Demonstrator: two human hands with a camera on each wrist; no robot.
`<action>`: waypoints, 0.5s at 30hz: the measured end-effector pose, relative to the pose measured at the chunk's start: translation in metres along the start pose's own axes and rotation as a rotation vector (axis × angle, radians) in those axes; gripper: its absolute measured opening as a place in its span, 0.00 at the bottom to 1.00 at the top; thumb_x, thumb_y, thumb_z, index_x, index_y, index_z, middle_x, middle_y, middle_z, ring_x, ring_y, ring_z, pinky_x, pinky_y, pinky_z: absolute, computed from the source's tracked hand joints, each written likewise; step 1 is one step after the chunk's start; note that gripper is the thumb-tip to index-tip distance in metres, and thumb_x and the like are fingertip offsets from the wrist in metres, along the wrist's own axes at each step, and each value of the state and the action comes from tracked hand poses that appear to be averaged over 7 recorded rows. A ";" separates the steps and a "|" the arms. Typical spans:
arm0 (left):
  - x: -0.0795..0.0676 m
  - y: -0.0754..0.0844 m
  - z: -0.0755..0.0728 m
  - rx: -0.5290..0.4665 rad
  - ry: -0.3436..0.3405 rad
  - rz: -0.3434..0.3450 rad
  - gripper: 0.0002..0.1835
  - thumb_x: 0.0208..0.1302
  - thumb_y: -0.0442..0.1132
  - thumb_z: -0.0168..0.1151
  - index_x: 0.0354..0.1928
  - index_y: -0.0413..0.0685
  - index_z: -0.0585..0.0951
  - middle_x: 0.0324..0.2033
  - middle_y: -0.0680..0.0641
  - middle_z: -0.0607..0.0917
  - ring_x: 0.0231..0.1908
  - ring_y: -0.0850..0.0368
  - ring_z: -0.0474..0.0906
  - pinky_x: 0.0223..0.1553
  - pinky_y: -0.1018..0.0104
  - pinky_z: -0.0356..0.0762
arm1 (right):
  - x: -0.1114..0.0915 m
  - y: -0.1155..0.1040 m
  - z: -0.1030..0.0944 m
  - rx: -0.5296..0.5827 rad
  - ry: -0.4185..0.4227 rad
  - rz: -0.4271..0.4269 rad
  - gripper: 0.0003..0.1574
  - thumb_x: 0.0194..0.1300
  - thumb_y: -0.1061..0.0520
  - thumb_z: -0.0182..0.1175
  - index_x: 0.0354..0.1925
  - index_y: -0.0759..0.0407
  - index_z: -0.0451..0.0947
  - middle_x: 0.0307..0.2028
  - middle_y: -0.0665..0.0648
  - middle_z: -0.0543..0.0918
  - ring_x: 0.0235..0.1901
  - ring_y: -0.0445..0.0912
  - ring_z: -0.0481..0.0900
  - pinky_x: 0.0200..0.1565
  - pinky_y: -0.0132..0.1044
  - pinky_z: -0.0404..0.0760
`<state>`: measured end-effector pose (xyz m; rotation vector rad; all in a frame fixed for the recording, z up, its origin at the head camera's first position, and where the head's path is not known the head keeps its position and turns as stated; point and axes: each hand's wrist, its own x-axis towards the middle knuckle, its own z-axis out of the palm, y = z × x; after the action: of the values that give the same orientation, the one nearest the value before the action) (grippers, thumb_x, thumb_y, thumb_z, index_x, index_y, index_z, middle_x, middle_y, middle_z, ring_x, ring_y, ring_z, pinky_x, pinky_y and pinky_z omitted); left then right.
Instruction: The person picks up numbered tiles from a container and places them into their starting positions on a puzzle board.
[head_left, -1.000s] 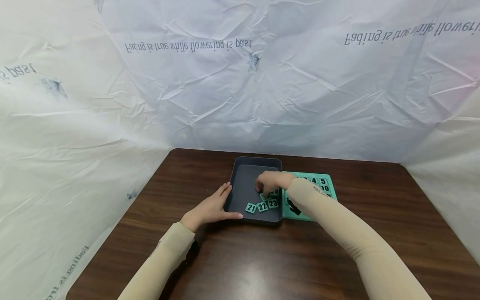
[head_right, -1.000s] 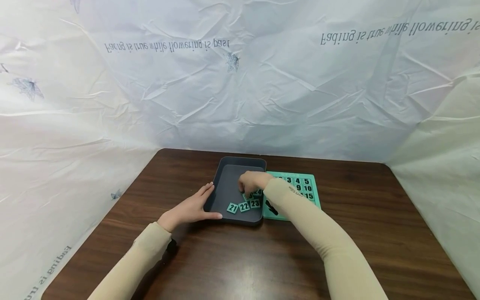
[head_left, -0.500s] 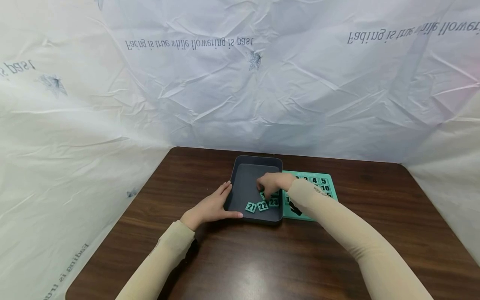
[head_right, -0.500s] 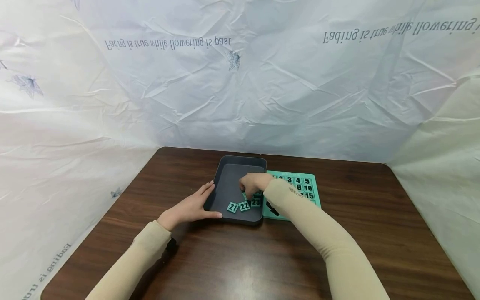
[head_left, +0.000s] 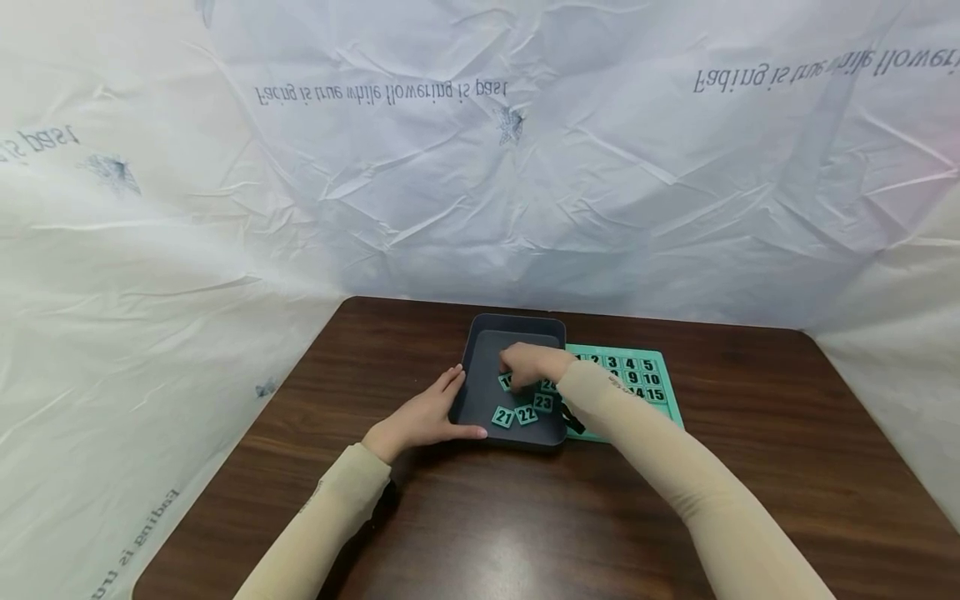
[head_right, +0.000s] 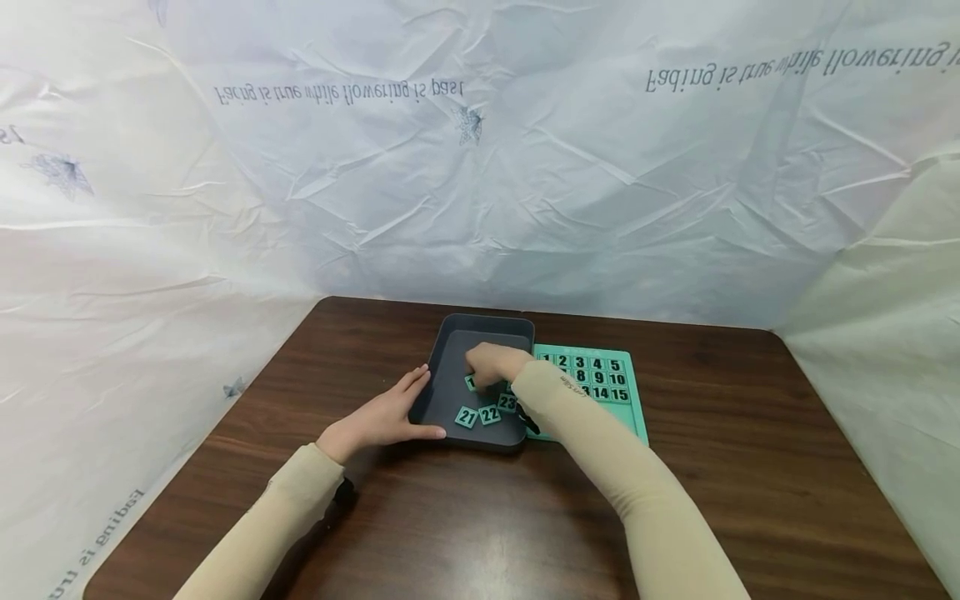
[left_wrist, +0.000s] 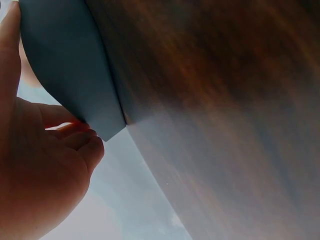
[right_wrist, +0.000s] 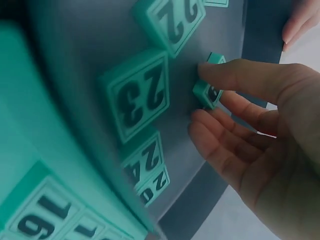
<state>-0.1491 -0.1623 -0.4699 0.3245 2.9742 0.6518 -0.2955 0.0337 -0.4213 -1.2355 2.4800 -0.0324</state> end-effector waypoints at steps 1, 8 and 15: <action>0.000 0.000 0.000 -0.002 -0.001 0.000 0.65 0.53 0.78 0.61 0.81 0.45 0.49 0.80 0.47 0.45 0.75 0.47 0.55 0.69 0.49 0.64 | 0.002 0.000 0.001 0.003 0.008 -0.003 0.23 0.68 0.60 0.66 0.60 0.60 0.77 0.55 0.58 0.80 0.52 0.49 0.79 0.50 0.43 0.80; 0.001 0.000 0.001 -0.008 -0.002 -0.004 0.66 0.52 0.79 0.61 0.81 0.44 0.49 0.80 0.47 0.45 0.75 0.47 0.56 0.68 0.49 0.65 | 0.012 -0.004 0.003 0.053 0.054 -0.030 0.24 0.65 0.59 0.69 0.58 0.61 0.78 0.52 0.58 0.80 0.50 0.50 0.79 0.50 0.43 0.80; 0.002 -0.002 0.001 -0.016 -0.001 -0.009 0.66 0.52 0.79 0.62 0.81 0.44 0.49 0.80 0.47 0.45 0.75 0.47 0.56 0.69 0.49 0.64 | 0.017 -0.006 0.006 0.085 0.076 -0.057 0.21 0.65 0.59 0.69 0.55 0.60 0.80 0.51 0.57 0.81 0.50 0.49 0.79 0.51 0.43 0.80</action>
<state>-0.1514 -0.1629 -0.4714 0.3104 2.9659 0.6734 -0.2981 0.0180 -0.4310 -1.2915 2.4788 -0.2015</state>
